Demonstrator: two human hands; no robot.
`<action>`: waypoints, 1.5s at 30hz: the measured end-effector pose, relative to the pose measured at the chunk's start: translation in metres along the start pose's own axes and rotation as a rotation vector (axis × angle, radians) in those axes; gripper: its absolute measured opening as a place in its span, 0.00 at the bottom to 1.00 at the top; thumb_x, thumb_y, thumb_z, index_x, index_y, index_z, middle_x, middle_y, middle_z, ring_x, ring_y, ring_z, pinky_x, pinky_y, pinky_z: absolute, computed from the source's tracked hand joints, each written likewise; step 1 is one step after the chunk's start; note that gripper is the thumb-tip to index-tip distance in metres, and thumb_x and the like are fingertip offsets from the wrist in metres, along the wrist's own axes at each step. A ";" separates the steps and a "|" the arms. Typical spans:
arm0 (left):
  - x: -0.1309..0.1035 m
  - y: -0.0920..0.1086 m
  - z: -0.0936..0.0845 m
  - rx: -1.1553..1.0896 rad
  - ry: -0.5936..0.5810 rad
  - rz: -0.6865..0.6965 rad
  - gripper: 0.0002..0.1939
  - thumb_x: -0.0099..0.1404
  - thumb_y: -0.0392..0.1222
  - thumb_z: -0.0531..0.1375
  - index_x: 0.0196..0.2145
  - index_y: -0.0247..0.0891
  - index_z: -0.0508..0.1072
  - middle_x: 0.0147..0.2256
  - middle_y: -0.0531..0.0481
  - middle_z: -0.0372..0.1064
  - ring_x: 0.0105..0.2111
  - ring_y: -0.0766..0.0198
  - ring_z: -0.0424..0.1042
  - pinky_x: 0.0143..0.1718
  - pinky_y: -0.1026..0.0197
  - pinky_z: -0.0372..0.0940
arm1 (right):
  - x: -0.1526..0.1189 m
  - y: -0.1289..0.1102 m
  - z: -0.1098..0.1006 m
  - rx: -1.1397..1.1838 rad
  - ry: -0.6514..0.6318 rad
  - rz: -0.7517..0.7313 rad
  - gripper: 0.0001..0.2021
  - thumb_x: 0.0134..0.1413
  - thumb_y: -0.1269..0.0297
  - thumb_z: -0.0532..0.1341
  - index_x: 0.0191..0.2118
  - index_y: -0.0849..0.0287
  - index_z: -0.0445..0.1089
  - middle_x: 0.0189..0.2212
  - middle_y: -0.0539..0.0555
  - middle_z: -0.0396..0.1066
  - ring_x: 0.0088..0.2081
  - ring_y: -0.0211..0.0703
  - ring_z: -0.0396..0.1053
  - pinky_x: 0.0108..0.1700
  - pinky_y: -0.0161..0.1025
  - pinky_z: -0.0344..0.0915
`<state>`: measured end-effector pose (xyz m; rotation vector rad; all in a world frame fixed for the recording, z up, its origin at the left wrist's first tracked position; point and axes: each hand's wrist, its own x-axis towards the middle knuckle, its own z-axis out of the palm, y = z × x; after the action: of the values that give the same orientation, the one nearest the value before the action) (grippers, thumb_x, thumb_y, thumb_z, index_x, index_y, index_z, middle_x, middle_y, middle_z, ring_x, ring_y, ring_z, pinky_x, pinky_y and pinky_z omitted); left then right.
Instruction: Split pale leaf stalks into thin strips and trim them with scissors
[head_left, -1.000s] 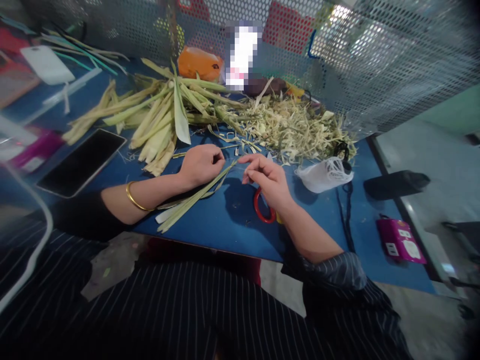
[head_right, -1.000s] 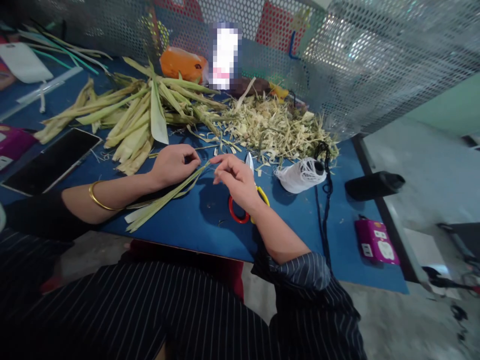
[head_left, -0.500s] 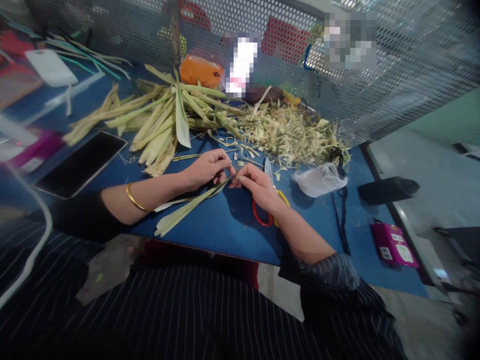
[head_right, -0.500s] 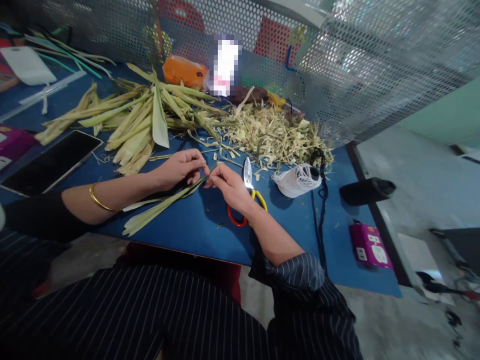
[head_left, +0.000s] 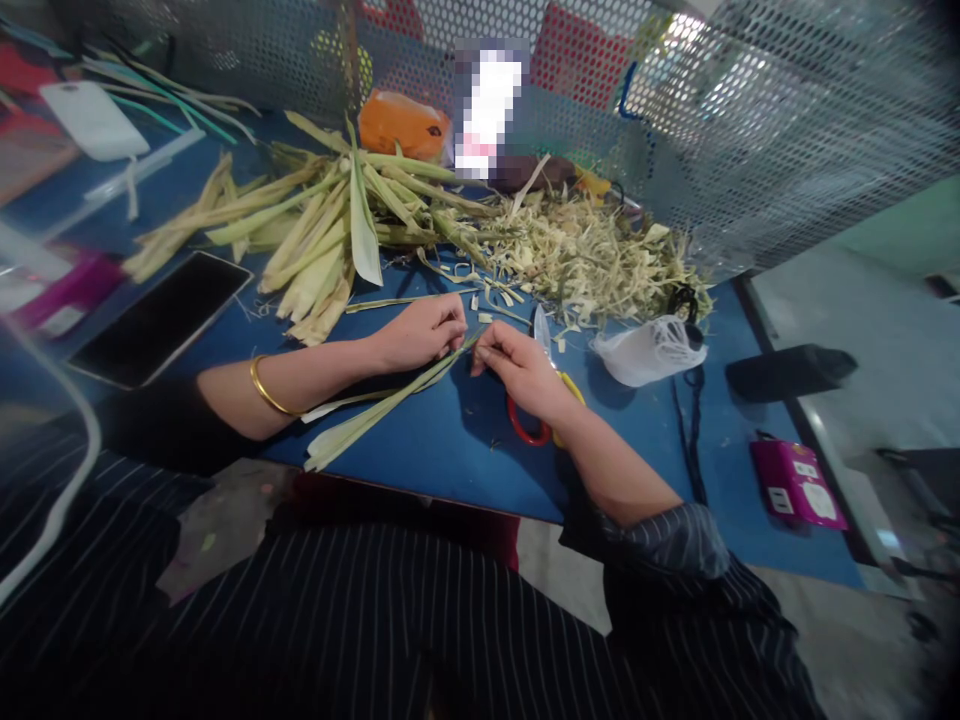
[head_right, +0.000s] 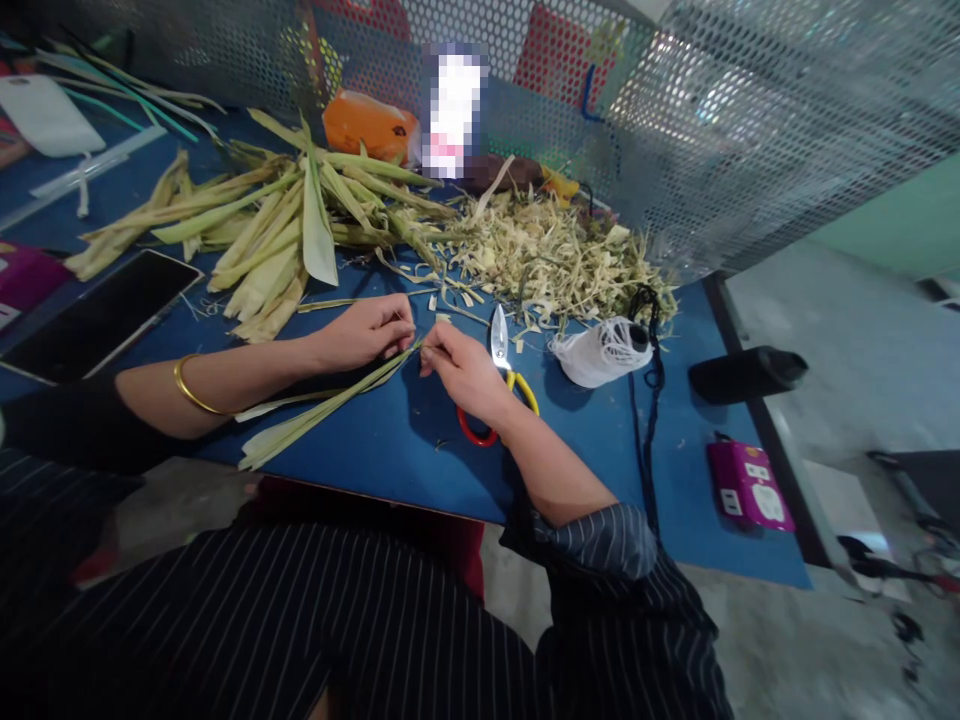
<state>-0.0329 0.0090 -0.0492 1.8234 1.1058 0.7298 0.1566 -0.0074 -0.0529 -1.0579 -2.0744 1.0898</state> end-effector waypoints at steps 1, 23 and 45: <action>0.000 -0.001 0.000 0.005 -0.001 0.004 0.08 0.65 0.34 0.53 0.27 0.37 0.63 0.22 0.54 0.65 0.20 0.70 0.63 0.24 0.65 0.57 | 0.000 0.000 0.000 0.007 -0.002 0.002 0.09 0.61 0.66 0.54 0.29 0.56 0.63 0.26 0.49 0.69 0.32 0.37 0.67 0.39 0.41 0.63; -0.004 0.005 -0.002 -0.219 -0.147 -0.223 0.05 0.57 0.32 0.60 0.26 0.32 0.76 0.19 0.51 0.69 0.17 0.71 0.66 0.20 0.67 0.63 | 0.002 -0.002 0.005 0.525 0.150 0.209 0.09 0.54 0.60 0.63 0.31 0.59 0.67 0.23 0.48 0.71 0.20 0.31 0.67 0.26 0.34 0.64; -0.002 -0.002 -0.006 -0.354 -0.136 -0.248 0.07 0.58 0.41 0.64 0.28 0.34 0.75 0.25 0.47 0.72 0.21 0.71 0.68 0.19 0.68 0.57 | 0.003 -0.001 -0.002 0.244 0.360 0.130 0.07 0.53 0.60 0.63 0.35 0.56 0.72 0.23 0.46 0.69 0.21 0.32 0.64 0.27 0.36 0.61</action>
<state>-0.0395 0.0096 -0.0489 1.3879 1.0182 0.6014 0.1561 -0.0047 -0.0514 -1.1787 -1.5679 1.0896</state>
